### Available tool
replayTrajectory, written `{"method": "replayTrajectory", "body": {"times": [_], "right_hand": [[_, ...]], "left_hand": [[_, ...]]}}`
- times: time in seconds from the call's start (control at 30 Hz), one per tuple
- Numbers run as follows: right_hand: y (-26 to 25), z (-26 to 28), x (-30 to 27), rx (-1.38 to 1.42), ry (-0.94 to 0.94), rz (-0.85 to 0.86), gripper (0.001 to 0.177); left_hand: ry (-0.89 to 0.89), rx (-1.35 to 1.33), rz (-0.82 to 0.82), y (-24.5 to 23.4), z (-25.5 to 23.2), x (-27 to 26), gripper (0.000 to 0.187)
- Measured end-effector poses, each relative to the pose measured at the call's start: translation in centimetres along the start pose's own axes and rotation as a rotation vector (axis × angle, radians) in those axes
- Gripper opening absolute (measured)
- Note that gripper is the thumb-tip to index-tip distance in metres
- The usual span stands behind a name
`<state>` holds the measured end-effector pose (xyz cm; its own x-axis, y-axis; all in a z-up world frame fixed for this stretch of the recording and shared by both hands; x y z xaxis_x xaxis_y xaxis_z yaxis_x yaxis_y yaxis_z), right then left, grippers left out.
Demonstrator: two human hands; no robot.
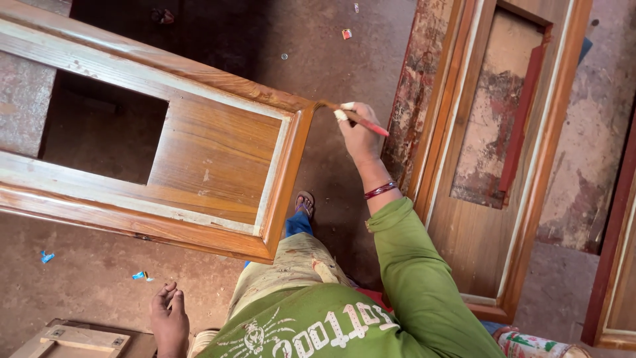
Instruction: The person applies a brown finish to wooden door frames using a paintbrush. They repeatedly dip the brush into a container and paint the edges and flat surfaces of multiple frames laid on a workbench.
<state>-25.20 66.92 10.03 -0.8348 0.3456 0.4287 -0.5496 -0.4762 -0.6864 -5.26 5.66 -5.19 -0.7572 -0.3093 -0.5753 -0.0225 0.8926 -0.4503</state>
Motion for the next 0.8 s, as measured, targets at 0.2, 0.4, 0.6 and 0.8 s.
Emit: {"method": "replayTrajectory", "body": {"times": [0.2, 0.4, 0.6, 0.8], "right_hand": [[-0.6, 2.5, -1.6, 0.031, -0.059, -0.011, 0.021], [-2.8, 7.0, -8.0, 0.113, -0.088, 0.182, 0.017], [-0.6, 8.1, -15.4, 0.767, 0.542, 0.414, 0.009], [1.7, 11.0, -16.5, 0.937, 0.621, 0.646, 0.015]], "left_hand": [[0.018, -0.004, 0.021, 0.8, -0.7, -0.8, 0.034], [0.02, 0.002, -0.023, 0.7, -0.9, -1.6, 0.032], [0.03, 0.01, -0.045, -0.4, -0.4, -2.6, 0.027], [0.001, -0.036, -0.037, -2.5, 2.3, -3.3, 0.026]]}}
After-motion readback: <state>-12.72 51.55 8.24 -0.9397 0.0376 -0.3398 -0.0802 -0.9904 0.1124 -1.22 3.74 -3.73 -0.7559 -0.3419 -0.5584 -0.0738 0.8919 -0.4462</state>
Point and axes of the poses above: each hand's wrist, its own x-axis towards the middle knuckle, its own y-axis out of the palm, z = x × y, the point moved 6 cm from there along x, towards the middle knuckle, and after that the axes turned 8 degrees about -y, right-handed, at the moved point
